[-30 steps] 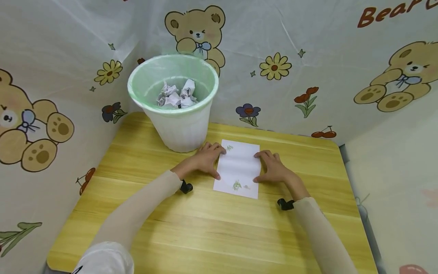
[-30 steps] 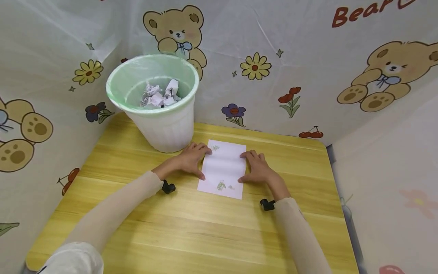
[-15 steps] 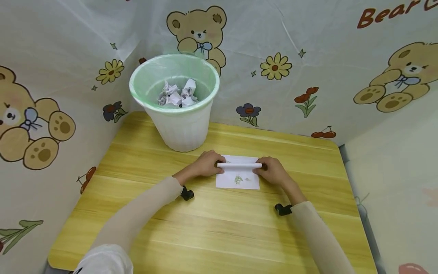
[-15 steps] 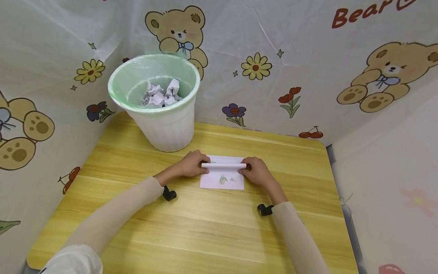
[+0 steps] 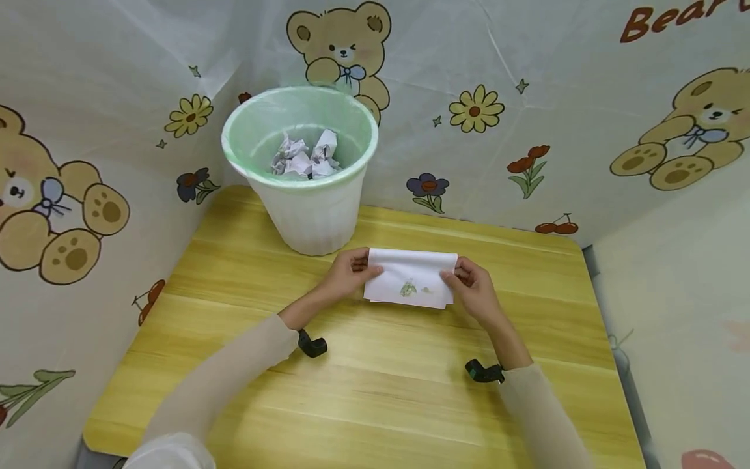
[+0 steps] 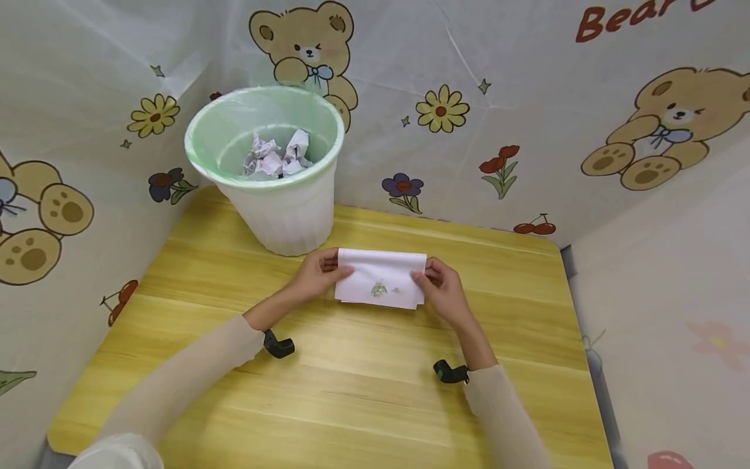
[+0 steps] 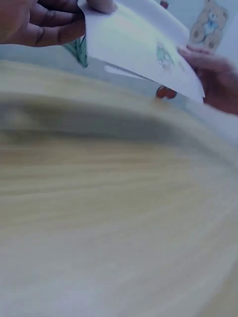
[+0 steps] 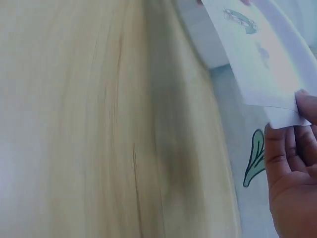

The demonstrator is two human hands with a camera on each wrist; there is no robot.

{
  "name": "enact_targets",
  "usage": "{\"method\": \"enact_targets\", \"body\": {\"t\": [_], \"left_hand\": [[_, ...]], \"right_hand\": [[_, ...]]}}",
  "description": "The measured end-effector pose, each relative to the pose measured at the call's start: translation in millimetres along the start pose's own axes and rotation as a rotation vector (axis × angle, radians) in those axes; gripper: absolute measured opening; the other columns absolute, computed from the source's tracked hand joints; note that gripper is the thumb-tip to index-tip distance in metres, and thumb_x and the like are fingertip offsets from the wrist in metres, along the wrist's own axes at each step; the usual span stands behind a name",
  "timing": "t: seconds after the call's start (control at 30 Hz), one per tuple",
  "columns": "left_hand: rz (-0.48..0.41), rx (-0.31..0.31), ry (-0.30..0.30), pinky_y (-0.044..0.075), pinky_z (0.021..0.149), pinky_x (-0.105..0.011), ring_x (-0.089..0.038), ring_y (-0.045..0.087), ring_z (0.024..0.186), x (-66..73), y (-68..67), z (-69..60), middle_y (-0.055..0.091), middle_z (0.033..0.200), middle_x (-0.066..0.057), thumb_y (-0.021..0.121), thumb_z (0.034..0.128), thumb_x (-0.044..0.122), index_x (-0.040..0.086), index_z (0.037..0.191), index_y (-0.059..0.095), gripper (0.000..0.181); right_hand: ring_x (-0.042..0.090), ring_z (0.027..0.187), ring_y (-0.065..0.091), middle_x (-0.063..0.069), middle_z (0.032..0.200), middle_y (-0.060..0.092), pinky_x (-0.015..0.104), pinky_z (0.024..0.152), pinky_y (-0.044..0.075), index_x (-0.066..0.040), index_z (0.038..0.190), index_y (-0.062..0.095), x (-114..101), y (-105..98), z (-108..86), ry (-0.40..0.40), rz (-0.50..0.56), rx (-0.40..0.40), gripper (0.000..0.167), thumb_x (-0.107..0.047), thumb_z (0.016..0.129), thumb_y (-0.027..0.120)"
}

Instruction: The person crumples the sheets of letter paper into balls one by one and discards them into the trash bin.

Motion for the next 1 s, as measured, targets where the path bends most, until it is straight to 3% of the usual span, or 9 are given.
{"method": "enact_targets", "body": {"t": [0.13, 0.23, 0.4, 0.5, 0.57, 0.67, 0.8, 0.9, 1.0], "left_hand": [[-0.083, 0.098, 0.02, 0.064, 0.073, -0.026, -0.013, 0.074, 0.087, 10.9, 1.8, -9.5, 0.077, 0.112, -0.026, 0.078, 0.0993, 0.01, -0.003, 0.122, 0.073, 0.027], [-0.079, 0.118, 0.067, 0.061, 0.07, -0.024, -0.012, 0.072, 0.084, 14.1, 2.4, -14.7, 0.077, 0.108, -0.025, 0.078, 0.0991, 0.009, -0.003, 0.119, 0.073, 0.024], [-0.069, 0.105, 0.198, 0.049, 0.064, -0.019, -0.011, 0.06, 0.073, 20.3, 2.1, -24.8, 0.074, 0.095, -0.022, 0.08, 0.0958, 0.004, 0.004, 0.137, 0.065, 0.044], [-0.082, 0.103, 0.275, 0.042, 0.061, -0.018, -0.011, 0.053, 0.069, 26.2, 2.0, -29.2, 0.071, 0.092, -0.021, 0.079, 0.0951, -0.001, 0.01, 0.151, 0.058, 0.06], [-0.083, 0.112, 0.308, 0.042, 0.061, -0.017, -0.011, 0.053, 0.07, 29.0, 2.1, -31.3, 0.07, 0.094, -0.018, 0.079, 0.0952, -0.002, 0.011, 0.148, 0.061, 0.057], [-0.073, 0.139, 0.336, 0.045, 0.061, -0.016, -0.009, 0.055, 0.071, 31.4, 2.5, -34.3, 0.068, 0.092, -0.015, 0.079, 0.095, -0.001, 0.007, 0.135, 0.072, 0.041], [-0.064, 0.17, 0.343, 0.056, 0.068, -0.016, -0.006, 0.066, 0.078, 33.8, 3.3, -35.8, 0.075, 0.095, -0.015, 0.08, 0.0944, -0.001, 0.005, 0.116, 0.08, 0.023], [-0.052, 0.178, 0.337, 0.062, 0.078, -0.02, -0.006, 0.074, 0.088, 36.0, 3.8, -35.3, 0.081, 0.104, -0.017, 0.079, 0.0947, -0.002, 0.004, 0.108, 0.082, 0.015], [-0.038, 0.172, 0.33, 0.062, 0.079, -0.02, -0.006, 0.074, 0.09, 38.2, 4.0, -34.9, 0.082, 0.105, -0.02, 0.078, 0.0956, -0.001, 0.003, 0.106, 0.083, 0.012]], "right_hand": [[0.005, 0.084, 0.071, -0.008, 0.097, 0.079, 0.019, 0.073, 0.06, 0.007, 0.118, 0.064, -6.2, 8.8, -8.2, -0.033, 0.113, 0.049, 0.021, -0.011, 0.107, 0.067], [0.006, 0.085, 0.074, -0.012, 0.097, 0.079, 0.021, 0.074, 0.062, 0.006, 0.121, 0.063, -9.9, 12.9, -13.1, -0.037, 0.121, 0.084, 0.022, -0.01, 0.107, 0.068], [0.005, 0.065, 0.058, -0.003, 0.077, 0.065, 0.019, 0.059, 0.053, -0.002, 0.155, 0.046, -17.6, 15.2, -21.3, -0.134, 0.163, 0.075, 0.052, 0.0, 0.106, 0.063], [0.01, 0.06, 0.047, 0.006, 0.071, 0.055, 0.021, 0.053, 0.045, -0.004, 0.163, 0.041, -21.7, 16.1, -24.7, -0.223, 0.173, 0.058, 0.062, 0.008, 0.105, 0.06], [0.012, 0.061, 0.051, 0.008, 0.074, 0.059, 0.022, 0.053, 0.047, -0.001, 0.158, 0.046, -23.6, 16.9, -26.9, -0.243, 0.163, 0.067, 0.057, 0.009, 0.104, 0.06], [0.008, 0.067, 0.061, 0.0, 0.083, 0.07, 0.02, 0.056, 0.052, 0.003, 0.146, 0.059, -24.9, 18.5, -30.0, -0.231, 0.132, 0.106, 0.043, 0.006, 0.104, 0.063], [0.005, 0.08, 0.073, -0.009, 0.1, 0.08, 0.02, 0.063, 0.06, 0.008, 0.123, 0.072, -25.4, 20.4, -31.9, -0.215, 0.148, 0.166, 0.022, 0.006, 0.103, 0.065], [0.004, 0.079, 0.075, -0.01, 0.098, 0.081, 0.019, 0.063, 0.061, 0.012, 0.111, 0.073, -26.4, 20.9, -32.3, -0.214, 0.181, 0.188, 0.014, 0.006, 0.102, 0.065], [0.004, 0.076, 0.075, -0.011, 0.094, 0.081, 0.02, 0.061, 0.061, 0.014, 0.108, 0.072, -28.1, 20.1, -32.5, -0.213, 0.184, 0.183, 0.013, 0.006, 0.102, 0.065]]}}
Point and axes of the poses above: each hand's wrist, its own z-axis towards the middle knuckle, its own y-axis out of the palm, x = y × z, the point moved 2 cm from there along z, towards the middle knuckle
